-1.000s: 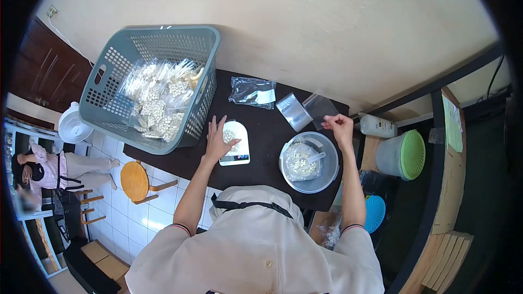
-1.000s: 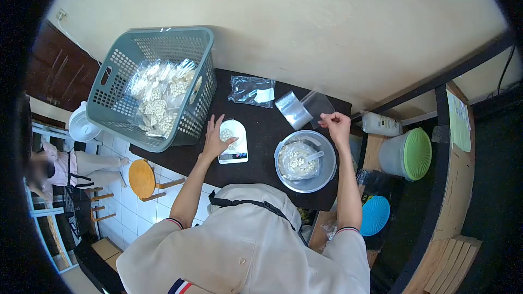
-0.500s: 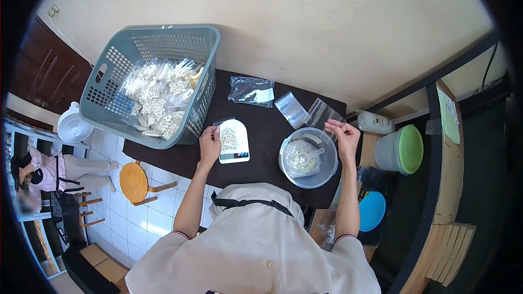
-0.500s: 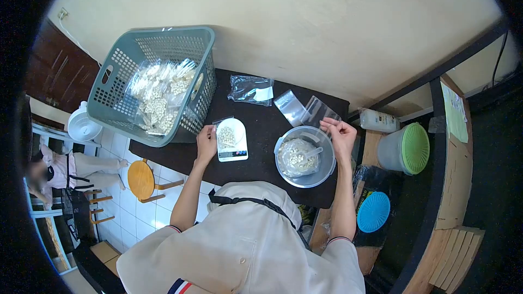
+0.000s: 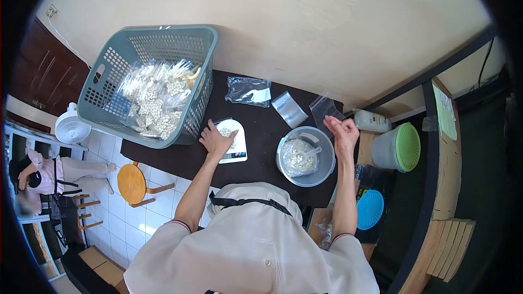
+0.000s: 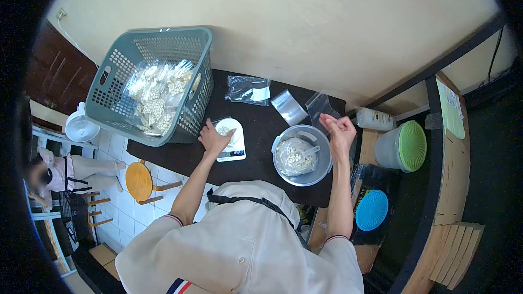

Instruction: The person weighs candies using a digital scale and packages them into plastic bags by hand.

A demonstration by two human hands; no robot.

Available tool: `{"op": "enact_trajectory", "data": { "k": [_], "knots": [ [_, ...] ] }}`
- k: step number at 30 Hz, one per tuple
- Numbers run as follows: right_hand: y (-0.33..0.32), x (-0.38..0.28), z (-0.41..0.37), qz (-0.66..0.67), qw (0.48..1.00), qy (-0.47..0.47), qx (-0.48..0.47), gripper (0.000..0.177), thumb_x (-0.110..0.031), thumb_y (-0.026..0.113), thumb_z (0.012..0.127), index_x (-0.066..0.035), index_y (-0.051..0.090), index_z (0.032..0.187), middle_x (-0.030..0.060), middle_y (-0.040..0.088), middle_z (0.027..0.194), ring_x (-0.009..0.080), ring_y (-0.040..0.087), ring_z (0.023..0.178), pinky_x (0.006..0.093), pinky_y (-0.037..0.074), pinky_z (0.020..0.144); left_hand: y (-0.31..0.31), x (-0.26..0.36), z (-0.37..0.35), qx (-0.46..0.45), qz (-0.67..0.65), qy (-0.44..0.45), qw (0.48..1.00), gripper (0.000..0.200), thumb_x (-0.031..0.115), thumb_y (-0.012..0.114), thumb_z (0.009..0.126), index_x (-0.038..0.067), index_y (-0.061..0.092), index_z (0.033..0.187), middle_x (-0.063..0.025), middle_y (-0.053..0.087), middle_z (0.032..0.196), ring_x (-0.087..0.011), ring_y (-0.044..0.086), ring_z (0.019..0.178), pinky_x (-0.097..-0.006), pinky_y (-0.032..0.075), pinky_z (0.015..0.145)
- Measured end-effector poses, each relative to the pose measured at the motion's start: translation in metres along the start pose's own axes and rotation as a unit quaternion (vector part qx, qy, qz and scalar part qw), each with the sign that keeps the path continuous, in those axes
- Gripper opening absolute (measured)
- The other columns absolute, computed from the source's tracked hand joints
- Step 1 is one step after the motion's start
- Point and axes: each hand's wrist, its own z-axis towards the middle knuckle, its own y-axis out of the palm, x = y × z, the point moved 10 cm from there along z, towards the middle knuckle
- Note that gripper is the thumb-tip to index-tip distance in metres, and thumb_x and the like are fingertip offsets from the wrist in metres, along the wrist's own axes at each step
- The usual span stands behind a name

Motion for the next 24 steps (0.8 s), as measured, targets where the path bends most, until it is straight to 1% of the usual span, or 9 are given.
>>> {"op": "enact_trajectory", "data": {
  "k": [2, 5, 6, 10, 15, 17, 19, 22, 24],
  "knots": [
    [0.005, 0.003, 0.002, 0.008, 1.0, 0.012, 0.017, 0.041, 0.014, 0.076, 0.084, 0.002, 0.056, 0.118, 0.026, 0.076, 0.101, 0.0322, 0.074, 0.105, 0.0402, 0.058, 0.099, 0.012, 0.005, 0.001, -0.022, 0.065, 0.003, 0.998, 0.12, 0.04, 0.09, 0.071, 0.001, 0.019, 0.16, -0.0311, 0.053, 0.134, -0.0453, 0.048, 0.13, -0.0621, 0.036, 0.105],
    [0.013, 0.011, 0.008, -0.059, 0.998, 0.015, -0.002, 0.056, 0.014, 0.077, 0.083, 0.005, 0.055, 0.133, 0.0238, 0.077, 0.101, 0.0312, 0.074, 0.105, 0.0388, 0.056, 0.099, 0.027, 0.004, 0.013, -0.023, 0.034, 0.002, 0.999, 0.11, 0.027, 0.086, 0.074, -0.002, 0.022, 0.159, -0.0319, 0.051, 0.135, -0.0458, 0.046, 0.129, -0.0617, 0.036, 0.102],
    [0.014, 0.015, 0.009, -0.055, 0.998, 0.023, -0.006, 0.05, 0.012, 0.079, 0.082, 0.007, 0.062, 0.128, 0.02, 0.077, 0.098, 0.0278, 0.076, 0.1, 0.0357, 0.059, 0.094, 0.013, 0.016, 0.008, 0.036, 0.032, 0.042, 0.998, 0.099, 0.011, 0.08, 0.075, -0.004, 0.026, 0.157, -0.0298, 0.057, 0.127, -0.0433, 0.054, 0.12, -0.0574, 0.039, 0.1],
    [0.019, 0.032, 0.01, -0.054, 0.998, 0.044, 0.002, 0.014, 0.008, 0.079, 0.086, 0.005, 0.075, 0.099, 0.0119, 0.076, 0.088, 0.0198, 0.075, 0.085, 0.031, 0.062, 0.08, 0.006, 0.018, 0.014, 0.075, -0.03, 0.089, 0.993, 0.09, 0.001, 0.076, 0.075, -0.002, 0.032, 0.154, -0.023, 0.064, 0.113, -0.0388, 0.062, 0.106, -0.0511, 0.044, 0.095],
    [0.03, 0.046, 0.005, -0.038, 0.995, 0.087, -0.03, 0.009, -0.005, 0.072, 0.097, 0.003, 0.072, 0.092, 0.0114, 0.074, 0.087, 0.0204, 0.074, 0.08, 0.0334, 0.063, 0.078, -0.126, 0.108, -0.046, 0.012, -0.333, 0.285, 0.899, 0.081, -0.003, 0.079, 0.076, 0.002, 0.043, 0.149, -0.0121, 0.066, 0.096, -0.0242, 0.064, 0.086, -0.0358, 0.053, 0.078],
    [0.027, 0.052, 0.004, -0.044, 0.994, 0.095, -0.039, 0.017, -0.011, 0.069, 0.1, 0.002, 0.071, 0.089, 0.0107, 0.074, 0.087, 0.0203, 0.073, 0.079, 0.0333, 0.063, 0.077, -0.195, 0.113, -0.052, 0.072, -0.395, 0.265, 0.877, 0.087, 0.003, 0.084, 0.076, 0.001, 0.041, 0.152, -0.0084, 0.065, 0.094, -0.0184, 0.061, 0.08, -0.0314, 0.053, 0.076],
    [0.028, 0.061, 0.007, -0.049, 0.988, 0.109, -0.102, 0.029, -0.021, 0.064, 0.105, -0.001, 0.068, 0.085, 0.0087, 0.072, 0.085, 0.0201, 0.072, 0.075, 0.0332, 0.061, 0.075, -0.258, 0.099, -0.044, 0.172, -0.39, 0.17, 0.889, 0.095, 0.01, 0.088, 0.077, 0.0, 0.036, 0.156, -0.0135, 0.065, 0.11, -0.0225, 0.064, 0.096, -0.0369, 0.053, 0.087],
    [0.038, 0.061, 0.005, -0.024, 0.99, 0.102, -0.097, 0.031, -0.026, 0.059, 0.108, 0.0, 0.072, 0.095, 0.0078, 0.07, 0.083, 0.0197, 0.071, 0.076, 0.0329, 0.06, 0.074, -0.312, 0.102, -0.051, 0.336, -0.285, 0.183, 0.879, 0.102, 0.016, 0.09, 0.078, -0.001, 0.03, 0.16, -0.0233, 0.057, 0.13, -0.0321, 0.059, 0.118, -0.0446, 0.047, 0.102],
    [0.046, 0.063, 0.008, -0.034, 0.99, 0.104, -0.09, 0.03, -0.024, 0.059, 0.108, 0.001, 0.073, 0.101, 0.0077, 0.07, 0.085, 0.0198, 0.071, 0.077, 0.0334, 0.06, 0.075, -0.332, 0.124, -0.076, 0.466, 0.024, 0.152, 0.871, 0.09, 0.021, 0.09, 0.079, -0.002, 0.042, 0.152, -0.0292, 0.046, 0.143, -0.0404, 0.049, 0.132, -0.0501, 0.039, 0.111]
  ]
}}
